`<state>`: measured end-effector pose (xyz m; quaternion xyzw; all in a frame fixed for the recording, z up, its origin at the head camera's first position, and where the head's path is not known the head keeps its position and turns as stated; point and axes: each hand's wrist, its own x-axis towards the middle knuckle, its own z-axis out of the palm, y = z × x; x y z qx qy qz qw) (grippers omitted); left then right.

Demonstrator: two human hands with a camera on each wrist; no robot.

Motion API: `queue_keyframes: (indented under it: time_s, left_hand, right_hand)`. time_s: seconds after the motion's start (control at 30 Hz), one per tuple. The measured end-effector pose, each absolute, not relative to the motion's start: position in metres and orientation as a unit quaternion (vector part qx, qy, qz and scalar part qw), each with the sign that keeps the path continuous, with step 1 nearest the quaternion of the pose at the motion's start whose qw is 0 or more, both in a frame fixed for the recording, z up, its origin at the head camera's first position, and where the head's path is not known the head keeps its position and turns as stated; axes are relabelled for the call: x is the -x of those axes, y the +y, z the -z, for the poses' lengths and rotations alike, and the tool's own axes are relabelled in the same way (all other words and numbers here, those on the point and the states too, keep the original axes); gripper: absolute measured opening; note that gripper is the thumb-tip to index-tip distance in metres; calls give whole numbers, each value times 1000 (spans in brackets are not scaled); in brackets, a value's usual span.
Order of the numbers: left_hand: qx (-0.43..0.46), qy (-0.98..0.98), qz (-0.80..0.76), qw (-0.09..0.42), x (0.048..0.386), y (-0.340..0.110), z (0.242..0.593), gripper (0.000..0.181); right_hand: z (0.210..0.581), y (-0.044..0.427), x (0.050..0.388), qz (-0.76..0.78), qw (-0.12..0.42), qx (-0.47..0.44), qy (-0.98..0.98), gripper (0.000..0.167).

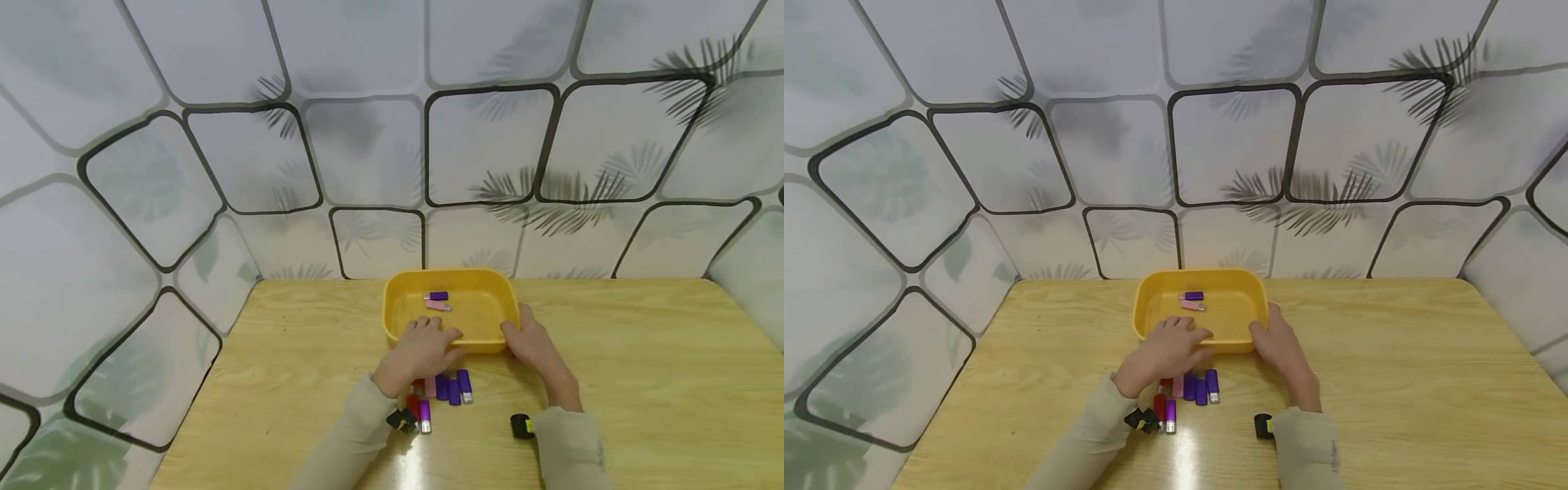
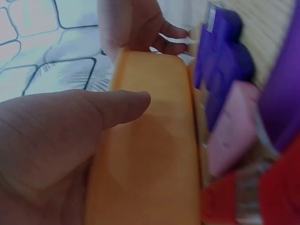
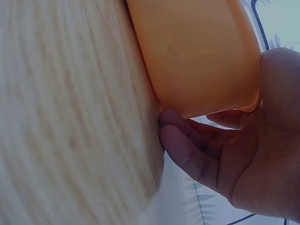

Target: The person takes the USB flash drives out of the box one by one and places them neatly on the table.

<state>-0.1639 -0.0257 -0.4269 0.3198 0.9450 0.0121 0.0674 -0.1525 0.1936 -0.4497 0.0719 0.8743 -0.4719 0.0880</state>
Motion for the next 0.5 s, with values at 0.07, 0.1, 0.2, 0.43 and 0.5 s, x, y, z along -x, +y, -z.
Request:
queue_keyframes:
  time_s: [0.07,0.1,0.2,0.43,0.5]
  left_hand:
    - [-321,944,-16,71,166,-27,430,33]
    - [-323,944,-16,70,167,-28,430,30]
    - [-327,943,-23,66,170,-30,431,23]
    - [-318,946,-15,55,170,-29,429,25]
    - [-316,947,-13,54,168,-28,430,25]
  right_hand:
    - [451,192,153,471,83,-72,875,63]
    - [451,192,153,471,82,-71,876,63]
    - [452,192,153,468,77,-67,878,64]
    - [452,193,155,470,68,-64,878,63]
    - [452,194,153,469,69,-65,878,62]
